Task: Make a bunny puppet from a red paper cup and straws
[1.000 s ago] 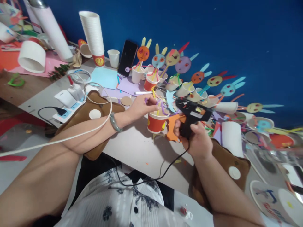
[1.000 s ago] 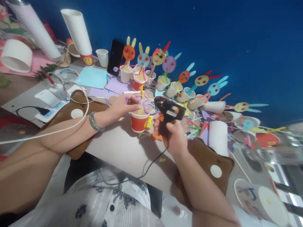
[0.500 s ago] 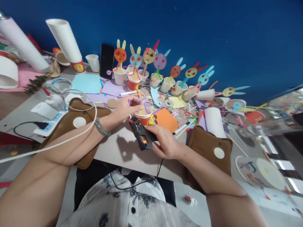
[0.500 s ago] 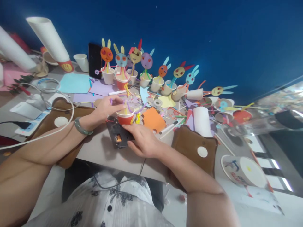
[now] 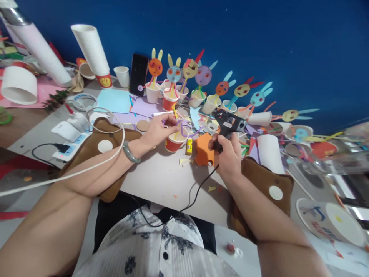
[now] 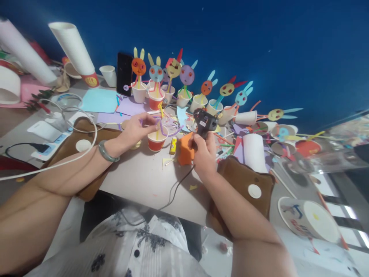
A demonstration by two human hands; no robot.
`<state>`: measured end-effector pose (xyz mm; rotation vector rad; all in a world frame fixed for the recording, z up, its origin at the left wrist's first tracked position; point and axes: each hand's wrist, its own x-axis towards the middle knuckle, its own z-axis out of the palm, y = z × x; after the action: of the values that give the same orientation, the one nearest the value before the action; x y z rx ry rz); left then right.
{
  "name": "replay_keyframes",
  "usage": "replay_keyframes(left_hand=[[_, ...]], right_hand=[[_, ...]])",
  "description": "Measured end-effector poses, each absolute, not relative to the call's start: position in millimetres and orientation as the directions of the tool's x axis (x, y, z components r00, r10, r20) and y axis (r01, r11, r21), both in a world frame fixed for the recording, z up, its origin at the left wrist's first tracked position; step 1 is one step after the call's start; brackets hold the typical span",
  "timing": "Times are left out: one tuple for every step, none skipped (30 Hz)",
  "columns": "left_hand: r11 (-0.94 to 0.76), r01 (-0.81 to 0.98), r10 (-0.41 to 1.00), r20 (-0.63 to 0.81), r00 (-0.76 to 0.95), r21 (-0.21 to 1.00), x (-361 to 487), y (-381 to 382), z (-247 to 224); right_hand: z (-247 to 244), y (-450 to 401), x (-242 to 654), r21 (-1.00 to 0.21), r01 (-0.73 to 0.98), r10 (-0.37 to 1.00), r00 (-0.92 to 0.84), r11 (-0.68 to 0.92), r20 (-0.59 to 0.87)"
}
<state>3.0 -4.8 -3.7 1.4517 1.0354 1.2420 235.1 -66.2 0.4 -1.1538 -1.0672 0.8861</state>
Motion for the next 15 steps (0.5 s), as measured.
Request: replay_keyframes(left_hand=[[-0.230, 0.017, 0.964, 0.225, 0.139, 0.973, 3, -4, -6], [-0.253, 0.010, 0.958, 0.249, 0.140, 0.967, 3, -3, -8], [-0.277, 0.009, 0.952, 0.273, 0.141, 0.961, 3, -2, -10], [-0.299, 0.014, 0.945, 0.294, 0.141, 0.954, 3, -2, -11], [-0.315, 0.024, 0.940, 0.308, 0.146, 0.949, 3, -1, -13], [-0.324, 0.035, 0.937, 0.315, 0.153, 0.946, 3, 0, -15], [-0.325, 0.045, 0.936, 0.315, 0.157, 0.945, 3, 1, -17], [-0.323, 0.050, 0.937, 0.312, 0.157, 0.945, 3, 2, -18], [-0.320, 0.053, 0.939, 0.309, 0.152, 0.946, 3, 2, -19], [-0.318, 0.054, 0.941, 0.308, 0.139, 0.947, 3, 3, -20], [-0.318, 0.053, 0.943, 0.309, 0.126, 0.947, 3, 3, -20], [-0.322, 0.051, 0.942, 0.315, 0.114, 0.945, 3, 3, -20], [-0.331, 0.050, 0.940, 0.325, 0.105, 0.942, 3, 3, -20], [-0.344, 0.049, 0.936, 0.338, 0.099, 0.938, 4, 2, -19], [-0.358, 0.051, 0.931, 0.352, 0.094, 0.932, 4, 2, -19]], right_hand=[[2, -67, 234, -0.981, -0.037, 0.946, 0.272, 0.192, 0.175], [3, -68, 233, -0.980, -0.058, 0.948, 0.269, 0.189, 0.167], [5, -70, 231, -0.979, -0.078, 0.950, 0.264, 0.190, 0.164], [6, -71, 230, -0.977, -0.095, 0.953, 0.257, 0.192, 0.162], [7, -72, 229, -0.975, -0.109, 0.955, 0.249, 0.193, 0.161], [9, -73, 228, -0.974, -0.120, 0.957, 0.240, 0.194, 0.161], [10, -74, 227, -0.972, -0.129, 0.959, 0.233, 0.194, 0.161], [10, -74, 227, -0.972, -0.137, 0.961, 0.226, 0.192, 0.159], [11, -75, 227, -0.971, -0.145, 0.964, 0.218, 0.188, 0.154], [11, -75, 227, -0.971, -0.155, 0.967, 0.208, 0.181, 0.147], [10, -75, 227, -0.971, -0.165, 0.971, 0.196, 0.172, 0.139], [10, -76, 227, -0.970, -0.176, 0.974, 0.182, 0.165, 0.133], [9, -76, 227, -0.970, -0.184, 0.977, 0.167, 0.160, 0.130], [9, -76, 228, -0.969, -0.190, 0.979, 0.156, 0.161, 0.132], [8, -77, 229, -0.968, -0.192, 0.980, 0.146, 0.164, 0.137]])
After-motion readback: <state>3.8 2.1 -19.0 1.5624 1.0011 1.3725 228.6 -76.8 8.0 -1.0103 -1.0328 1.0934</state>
